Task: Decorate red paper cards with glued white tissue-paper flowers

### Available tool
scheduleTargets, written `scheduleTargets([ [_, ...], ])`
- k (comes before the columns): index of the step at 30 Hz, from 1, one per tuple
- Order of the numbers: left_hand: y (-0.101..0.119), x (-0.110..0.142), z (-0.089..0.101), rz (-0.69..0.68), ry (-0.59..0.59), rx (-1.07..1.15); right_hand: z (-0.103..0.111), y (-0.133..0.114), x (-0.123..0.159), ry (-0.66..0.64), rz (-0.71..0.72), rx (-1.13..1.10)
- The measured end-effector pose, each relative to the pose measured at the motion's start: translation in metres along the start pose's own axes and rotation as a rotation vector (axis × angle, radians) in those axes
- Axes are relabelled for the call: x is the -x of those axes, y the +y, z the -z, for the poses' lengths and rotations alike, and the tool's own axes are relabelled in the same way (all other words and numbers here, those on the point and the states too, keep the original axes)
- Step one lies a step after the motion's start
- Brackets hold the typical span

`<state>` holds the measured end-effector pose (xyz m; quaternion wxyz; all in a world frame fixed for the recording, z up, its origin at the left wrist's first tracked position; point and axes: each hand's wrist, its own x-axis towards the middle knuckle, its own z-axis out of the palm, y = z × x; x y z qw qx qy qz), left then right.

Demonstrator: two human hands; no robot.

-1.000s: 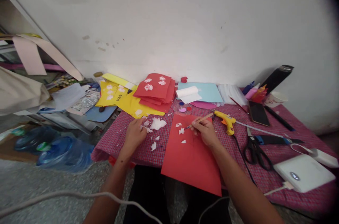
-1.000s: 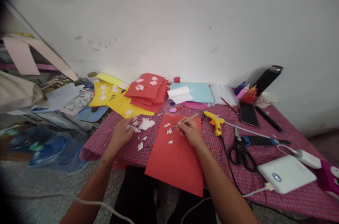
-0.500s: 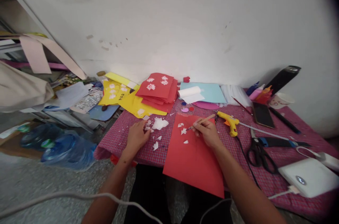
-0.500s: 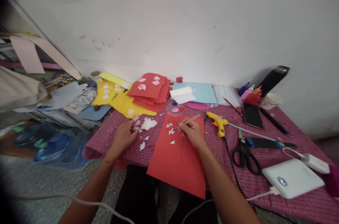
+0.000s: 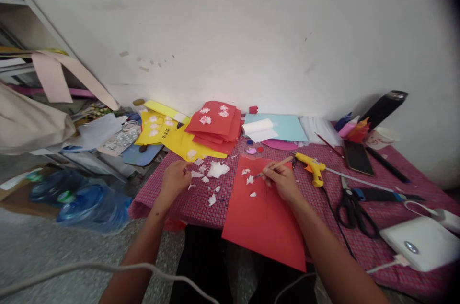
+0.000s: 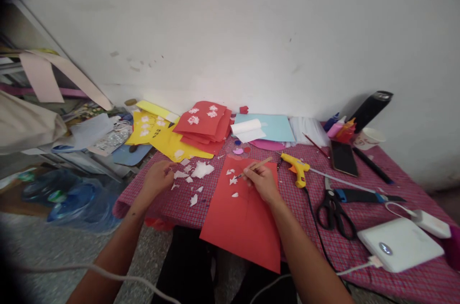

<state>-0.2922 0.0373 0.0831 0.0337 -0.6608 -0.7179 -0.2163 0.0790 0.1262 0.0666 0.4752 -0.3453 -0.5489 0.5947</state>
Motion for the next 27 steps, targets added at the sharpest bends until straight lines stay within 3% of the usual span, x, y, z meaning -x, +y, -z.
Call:
scheduleTargets([
  [3, 0.003, -0.021, -0.003, -0.016, -0.050, -0.025, 0.001, 0.000, 0.000, 0.006, -0.006, -0.002],
  [6, 0.010, -0.037, -0.008, -0.031, -0.192, -0.124, 0.001, 0.001, 0.000, 0.013, -0.008, 0.004],
  [11, 0.017, -0.044, -0.010, -0.013, -0.292, -0.247, 0.000, -0.001, -0.001, 0.001, 0.005, 0.013],
  [22, 0.018, -0.040, -0.002, 0.034, -0.191, -0.180, 0.001, 0.000, 0.000, 0.001, -0.004, 0.011],
  [25, 0.031, -0.034, 0.006, 0.057, -0.068, 0.061, 0.000, -0.001, 0.000, 0.008, 0.010, -0.008],
  [27, 0.049, -0.027, 0.009, 0.127, 0.015, 0.358, -0.001, -0.003, 0.000, 0.017, 0.011, -0.019],
])
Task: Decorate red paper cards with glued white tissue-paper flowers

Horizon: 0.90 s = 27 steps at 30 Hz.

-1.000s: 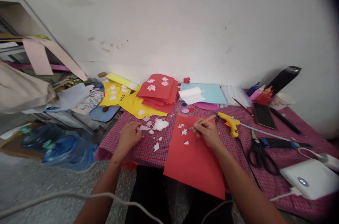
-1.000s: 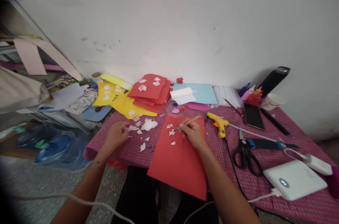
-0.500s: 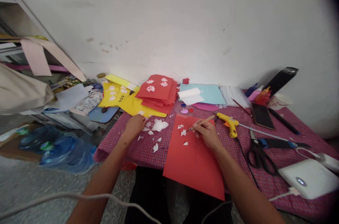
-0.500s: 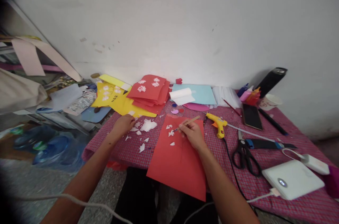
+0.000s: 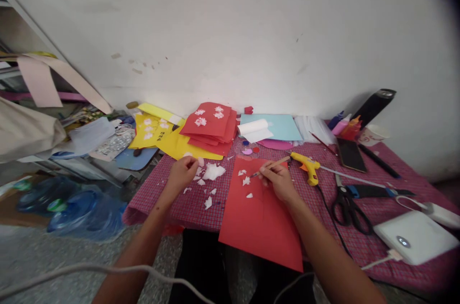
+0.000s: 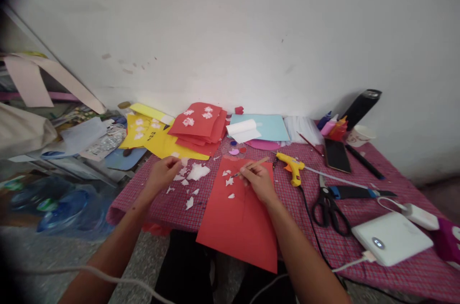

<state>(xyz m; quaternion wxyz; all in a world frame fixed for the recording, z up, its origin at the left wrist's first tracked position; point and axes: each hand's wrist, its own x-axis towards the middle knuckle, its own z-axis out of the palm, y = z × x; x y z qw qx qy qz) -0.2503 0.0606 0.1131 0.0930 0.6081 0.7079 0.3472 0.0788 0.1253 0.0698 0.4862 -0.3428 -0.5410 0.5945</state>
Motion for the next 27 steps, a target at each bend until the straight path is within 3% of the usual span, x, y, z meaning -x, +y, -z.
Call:
scheduleTargets([
  [4, 0.038, 0.024, -0.028, 0.154, -0.067, 0.658, -0.002, -0.009, 0.003, -0.025, -0.008, -0.043],
  [8, 0.066, 0.042, -0.069, 0.183, -0.158, 0.940, -0.005, -0.015, 0.004, -0.094, -0.048, -0.100],
  [11, 0.079, 0.047, -0.093, 0.178, -0.201, 0.992, -0.005, -0.012, 0.003, -0.109, -0.081, -0.145],
  [15, 0.089, 0.048, -0.108, 0.191, -0.202, 1.002, -0.002, -0.006, 0.000, -0.082, -0.066, -0.140],
  [27, 0.084, 0.051, -0.110, 0.087, -0.249, 0.892, -0.004, -0.007, 0.002, -0.180, -0.088, -0.007],
])
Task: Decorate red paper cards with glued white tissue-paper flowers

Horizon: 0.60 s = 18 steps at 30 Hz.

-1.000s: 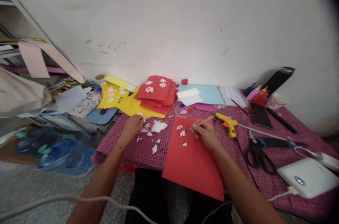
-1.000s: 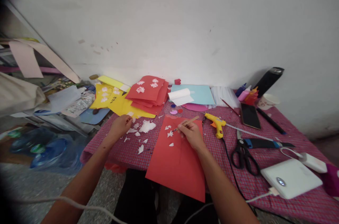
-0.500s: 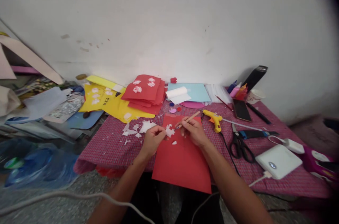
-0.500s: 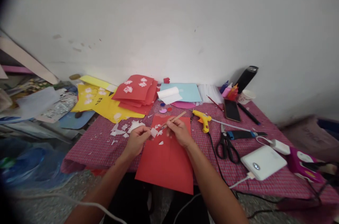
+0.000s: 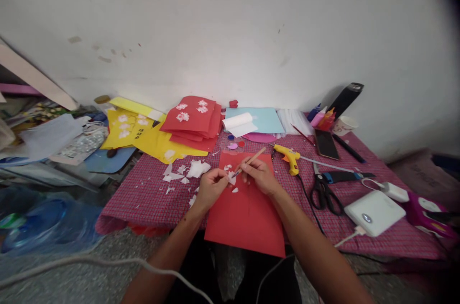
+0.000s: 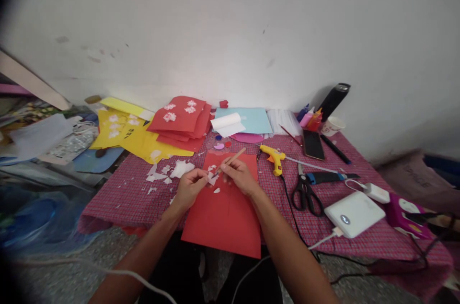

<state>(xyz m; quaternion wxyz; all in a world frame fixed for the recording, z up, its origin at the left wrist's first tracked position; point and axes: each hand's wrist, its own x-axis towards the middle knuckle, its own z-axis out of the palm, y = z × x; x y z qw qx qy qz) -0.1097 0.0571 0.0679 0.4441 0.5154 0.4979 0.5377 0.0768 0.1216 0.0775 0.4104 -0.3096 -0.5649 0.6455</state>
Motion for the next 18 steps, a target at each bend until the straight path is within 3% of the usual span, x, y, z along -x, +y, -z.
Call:
scheduleTargets([
  [18, -0.0022, 0.0006, -0.0043, 0.117, -0.032, 0.262, -0.0028, 0.0040, -0.0020, 0.056, 0.031, -0.004],
])
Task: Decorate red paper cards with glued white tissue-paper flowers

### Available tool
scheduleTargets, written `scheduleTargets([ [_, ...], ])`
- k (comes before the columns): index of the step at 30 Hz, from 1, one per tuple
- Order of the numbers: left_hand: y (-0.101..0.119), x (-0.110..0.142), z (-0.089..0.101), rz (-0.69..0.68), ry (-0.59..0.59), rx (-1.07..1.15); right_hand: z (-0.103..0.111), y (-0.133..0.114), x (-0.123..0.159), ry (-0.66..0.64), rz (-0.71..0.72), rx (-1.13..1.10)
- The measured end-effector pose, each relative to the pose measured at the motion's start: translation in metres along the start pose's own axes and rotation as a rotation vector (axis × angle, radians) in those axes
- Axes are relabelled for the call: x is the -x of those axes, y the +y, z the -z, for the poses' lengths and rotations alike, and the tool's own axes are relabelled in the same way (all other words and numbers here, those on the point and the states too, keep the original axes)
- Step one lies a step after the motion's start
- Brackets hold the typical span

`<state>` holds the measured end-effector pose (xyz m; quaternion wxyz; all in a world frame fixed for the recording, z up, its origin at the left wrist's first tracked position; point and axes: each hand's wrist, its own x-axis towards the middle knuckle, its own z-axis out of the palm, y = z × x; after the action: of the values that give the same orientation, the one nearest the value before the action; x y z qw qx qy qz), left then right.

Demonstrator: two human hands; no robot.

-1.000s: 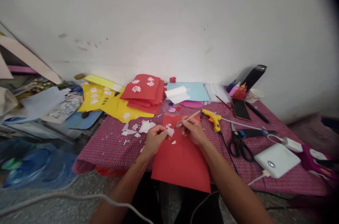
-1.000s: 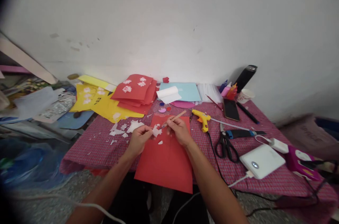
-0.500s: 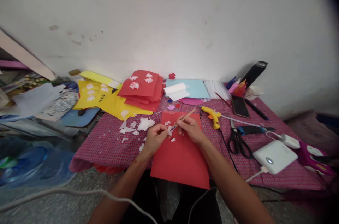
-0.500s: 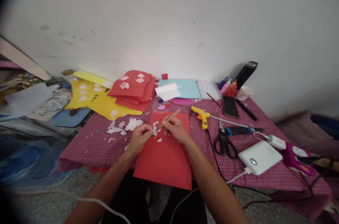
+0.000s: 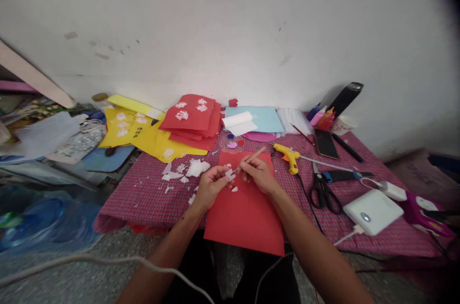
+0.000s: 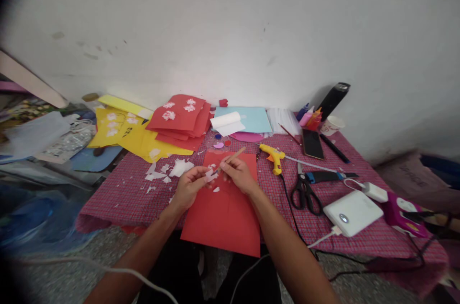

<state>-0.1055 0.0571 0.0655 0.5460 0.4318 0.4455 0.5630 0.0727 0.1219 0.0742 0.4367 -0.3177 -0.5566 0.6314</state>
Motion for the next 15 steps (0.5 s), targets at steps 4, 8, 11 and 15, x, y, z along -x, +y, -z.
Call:
scheduleTargets([
  [4, -0.0006, -0.0008, -0.0006, 0.011, 0.036, -0.032, -0.0002, -0.0006, -0.0001, 0.018, -0.006, -0.015],
  [8, -0.0011, -0.0008, -0.0007, 0.005, 0.037, -0.037, 0.0006, -0.0006, -0.0003, 0.035, -0.058, -0.091],
  [11, -0.0018, -0.0005, -0.0004, -0.002, 0.023, -0.047, 0.0009, 0.0014, -0.0004, -0.005, -0.140, -0.123],
  [15, -0.0024, -0.0011, -0.0001, 0.000, 0.029, -0.077, 0.0010, 0.0043, -0.0006, 0.004, -0.167, -0.122],
])
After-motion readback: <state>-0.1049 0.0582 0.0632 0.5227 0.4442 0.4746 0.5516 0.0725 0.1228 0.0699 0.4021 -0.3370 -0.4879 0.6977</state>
